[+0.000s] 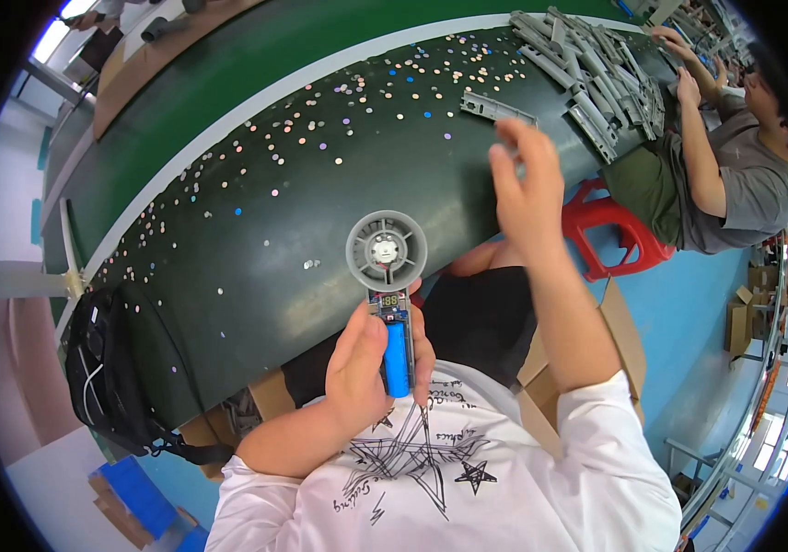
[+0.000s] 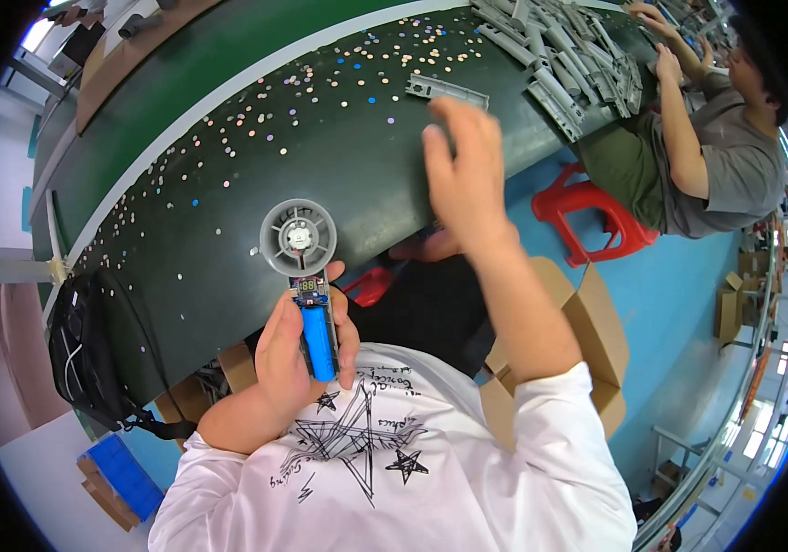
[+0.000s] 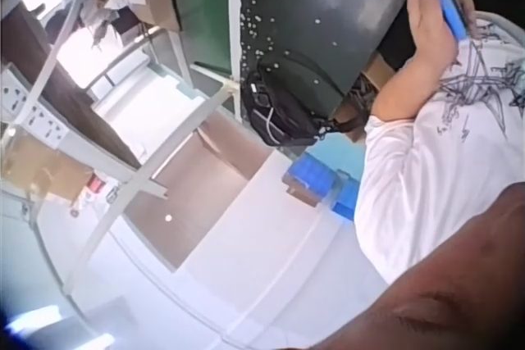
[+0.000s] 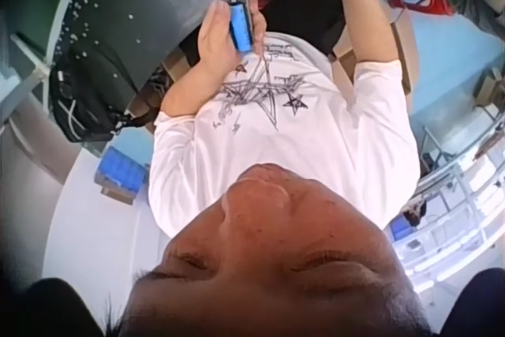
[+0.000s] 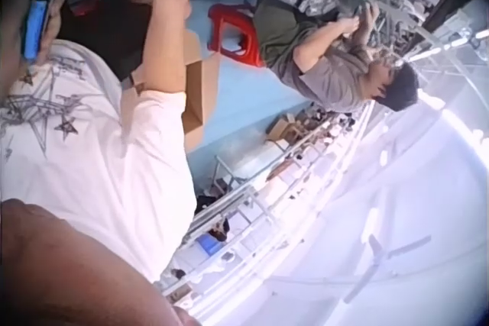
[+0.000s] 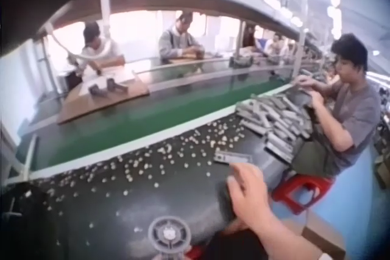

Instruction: The person assembles components of small portable handheld fans by hand, fitting fan motors, fan blades, circuit boards, and batteries into fan housings.

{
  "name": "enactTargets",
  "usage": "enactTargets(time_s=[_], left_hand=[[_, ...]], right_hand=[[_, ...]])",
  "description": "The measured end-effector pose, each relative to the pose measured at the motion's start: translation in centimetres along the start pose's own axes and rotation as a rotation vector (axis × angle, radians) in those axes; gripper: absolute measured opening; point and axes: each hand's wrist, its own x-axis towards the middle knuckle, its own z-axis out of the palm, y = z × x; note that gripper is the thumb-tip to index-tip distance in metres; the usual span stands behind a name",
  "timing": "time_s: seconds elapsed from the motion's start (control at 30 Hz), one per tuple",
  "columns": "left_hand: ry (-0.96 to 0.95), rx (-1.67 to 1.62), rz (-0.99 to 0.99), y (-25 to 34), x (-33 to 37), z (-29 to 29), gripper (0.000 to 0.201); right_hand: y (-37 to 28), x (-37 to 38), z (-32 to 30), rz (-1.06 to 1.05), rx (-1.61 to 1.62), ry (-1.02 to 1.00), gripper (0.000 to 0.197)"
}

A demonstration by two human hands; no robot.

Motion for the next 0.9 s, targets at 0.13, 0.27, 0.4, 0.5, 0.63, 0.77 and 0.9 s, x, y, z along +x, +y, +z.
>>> enactTargets(time_s=[0.13,0.27,0.4,0.5,0.63,0.77,0.9], left_hand=[[0.016,0.002,0.01,-0.2,-0.2,-0.3,0.058],[0.1,-0.049,-0.031,0.1,-0.6,-0.6,0.055],[0.156,-0.002,-0.067,0.8,-0.1,-0.6,0.051],[0.209,-0.015,-0.104,0.6,0.0,-1.1,0.051],[0.24,-0.054,-0.076,0.7,0.1,-1.4,0.053],[0.277,-0.121,0.038,0.6,0.1,-1.7,0.055],[0.251,-0.214,0.066,0.7,0.3,-2.3,0.056]], right_hand=[[5.5,3.3,1.4,-0.164,-0.28,-0.043,0.032],[4.6,3.3,1.5,-0.2,-0.419,-0.149,0.028],[2.8,2.6,0.9,-0.113,-0.241,-0.194,0.021],[1.2,2.1,1.0,0.137,0.208,-0.41,0.021],[1.3,3.3,1.6,-0.007,0.081,-0.417,0.03],[2.2,2.8,1.2,-0.105,0.08,-0.306,0.032],[1.1,0.4,-1.0,-0.089,0.025,-0.398,0.036]])
